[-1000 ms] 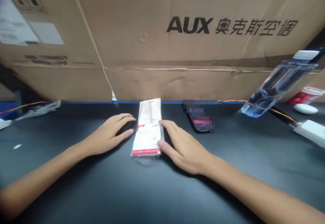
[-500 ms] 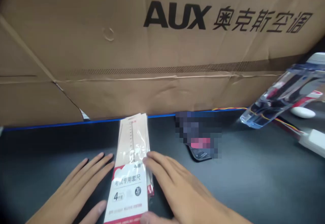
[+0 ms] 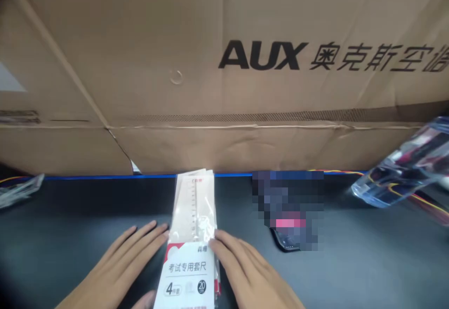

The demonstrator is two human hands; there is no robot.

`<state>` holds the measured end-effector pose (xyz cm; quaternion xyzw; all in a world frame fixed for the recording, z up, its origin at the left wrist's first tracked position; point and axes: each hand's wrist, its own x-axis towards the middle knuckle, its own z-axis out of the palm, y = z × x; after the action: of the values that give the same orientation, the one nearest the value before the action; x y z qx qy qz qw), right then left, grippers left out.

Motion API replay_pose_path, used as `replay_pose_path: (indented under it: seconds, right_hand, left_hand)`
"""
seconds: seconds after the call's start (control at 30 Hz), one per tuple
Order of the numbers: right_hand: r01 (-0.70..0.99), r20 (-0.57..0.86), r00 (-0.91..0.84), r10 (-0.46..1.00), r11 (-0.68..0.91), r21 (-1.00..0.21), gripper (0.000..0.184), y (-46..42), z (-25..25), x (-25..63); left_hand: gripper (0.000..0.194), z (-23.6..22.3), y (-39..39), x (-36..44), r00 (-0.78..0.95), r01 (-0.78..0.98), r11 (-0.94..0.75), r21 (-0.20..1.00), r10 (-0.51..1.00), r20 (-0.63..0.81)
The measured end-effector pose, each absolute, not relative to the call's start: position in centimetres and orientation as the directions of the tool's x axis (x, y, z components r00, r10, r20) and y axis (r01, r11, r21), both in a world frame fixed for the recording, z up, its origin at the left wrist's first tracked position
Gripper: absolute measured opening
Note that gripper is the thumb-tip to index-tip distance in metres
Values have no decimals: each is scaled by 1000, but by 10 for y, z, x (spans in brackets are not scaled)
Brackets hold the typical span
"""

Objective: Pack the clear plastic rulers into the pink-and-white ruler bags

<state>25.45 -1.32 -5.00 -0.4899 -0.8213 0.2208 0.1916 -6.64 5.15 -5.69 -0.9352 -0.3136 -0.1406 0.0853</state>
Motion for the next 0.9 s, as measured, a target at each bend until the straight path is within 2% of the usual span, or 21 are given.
replay_pose_path:
  seconds: [0.17,0.33,0.47,0.67,0.9]
  right_hand:
    - [727,137,-446,884,448,-521,94,-12,-58,250]
    - [775,60,-415,908,387,-500,78,-13,-54,245]
    - [759,49,-407,912,367,-537,81,-19,-41,241]
    - [724,101,-396,913,378,-576,75,-29,-16,238]
    - [728,98,-421,902,401,-556,72,-36,-11,239]
  left_hand:
    - [86,-35,44,-62,769,619,-782,-80,581,265]
    - [72,-25,37,-65,757,644,-765,-30,630,172]
    - [64,-25,38,-66,761,632,-775,-6,620,189]
    - [63,-26,32,-64,733,642,-765,37,628,261]
    - [60,-26,26,-64,739,654,-755,46,650,175]
